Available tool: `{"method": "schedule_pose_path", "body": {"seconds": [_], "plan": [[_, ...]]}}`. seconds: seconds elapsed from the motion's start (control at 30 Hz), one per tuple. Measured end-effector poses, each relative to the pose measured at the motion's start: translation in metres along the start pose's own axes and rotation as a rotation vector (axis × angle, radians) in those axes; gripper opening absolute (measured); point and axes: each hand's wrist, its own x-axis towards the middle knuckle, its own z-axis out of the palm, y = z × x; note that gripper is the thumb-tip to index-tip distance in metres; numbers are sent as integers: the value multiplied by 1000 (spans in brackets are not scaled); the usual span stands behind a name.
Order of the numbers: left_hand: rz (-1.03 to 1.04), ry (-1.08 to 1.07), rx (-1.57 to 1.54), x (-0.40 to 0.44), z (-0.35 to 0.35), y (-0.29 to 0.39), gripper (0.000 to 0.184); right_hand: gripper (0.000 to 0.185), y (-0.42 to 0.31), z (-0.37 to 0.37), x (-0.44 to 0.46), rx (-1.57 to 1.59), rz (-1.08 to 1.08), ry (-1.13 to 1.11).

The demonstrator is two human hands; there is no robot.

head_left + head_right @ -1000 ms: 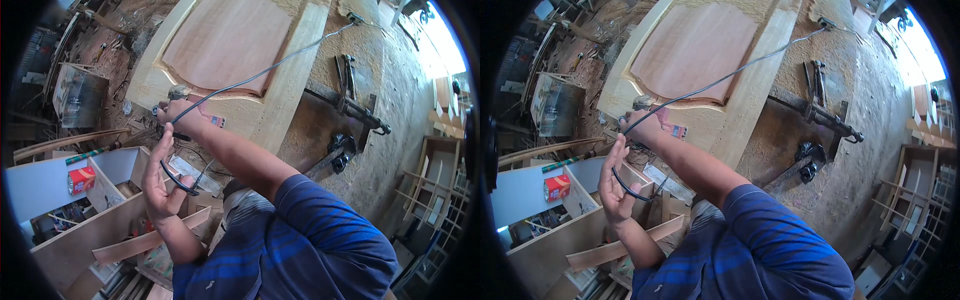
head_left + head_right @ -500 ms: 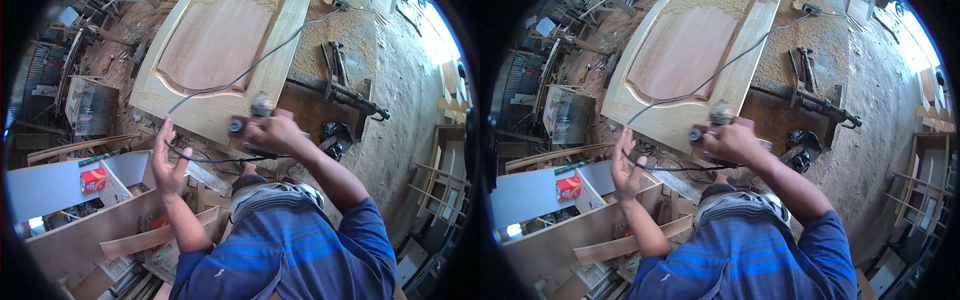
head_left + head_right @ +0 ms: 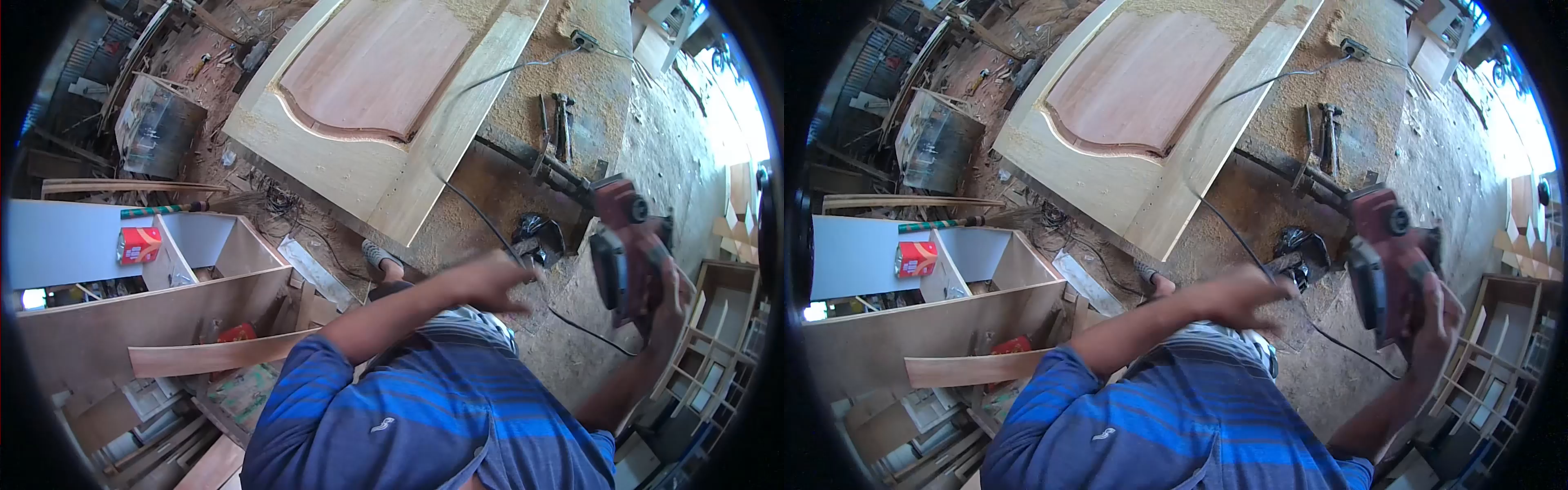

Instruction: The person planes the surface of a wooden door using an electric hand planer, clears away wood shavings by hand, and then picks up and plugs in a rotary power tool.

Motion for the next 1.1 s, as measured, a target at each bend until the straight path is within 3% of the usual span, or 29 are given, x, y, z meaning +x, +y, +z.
{"method": "schedule_pose_path", "body": {"seconds": [0.03,0.13,0.23,0.27,0.33,0.4,0.47,0.6,0.7,0.73,0.83,0.97,1.0,1.1], "plan": [[176,-171,-31,11,38,-10,73,40,-11,-7,1,-28,-13,60],[55,-520,-398,22,44,18,76,38,-6,-29,11,-42,-12,180],[-61,-276,-455,6,12,-14,74,35,-2,-33,20,-9,15,67],[-40,75,-172,-9,1,-34,71,35,-1,-29,22,6,27,-3],[-5,753,407,-43,-7,-106,71,37,17,12,26,28,-44,207],[-380,813,716,-84,-25,-164,75,35,9,42,24,52,-12,8],[-453,719,736,-124,-45,-183,85,34,-1,82,21,66,9,-195],[-658,819,816,-176,-62,-210,85,34,-18,163,15,-110,-36,-454],[-799,1080,771,-205,-76,-228,85,40,-17,225,6,-117,-42,-605],[-835,1163,782,-212,-82,-233,94,42,-20,243,1,-169,-69,-644],[-800,1514,-262,-218,-98,-243,106,46,-17,290,-12,-294,-121,-736],[-577,1440,-1025,-239,-106,-300,82,48,-29,335,-30,-487,-188,-802],[-481,1432,-1105,-237,-118,-278,63,48,-32,344,-33,-508,-191,-818],[-366,1452,-1278,-242,-136,-279,54,46,-26,368,-39,-531,-220,-855]]}}
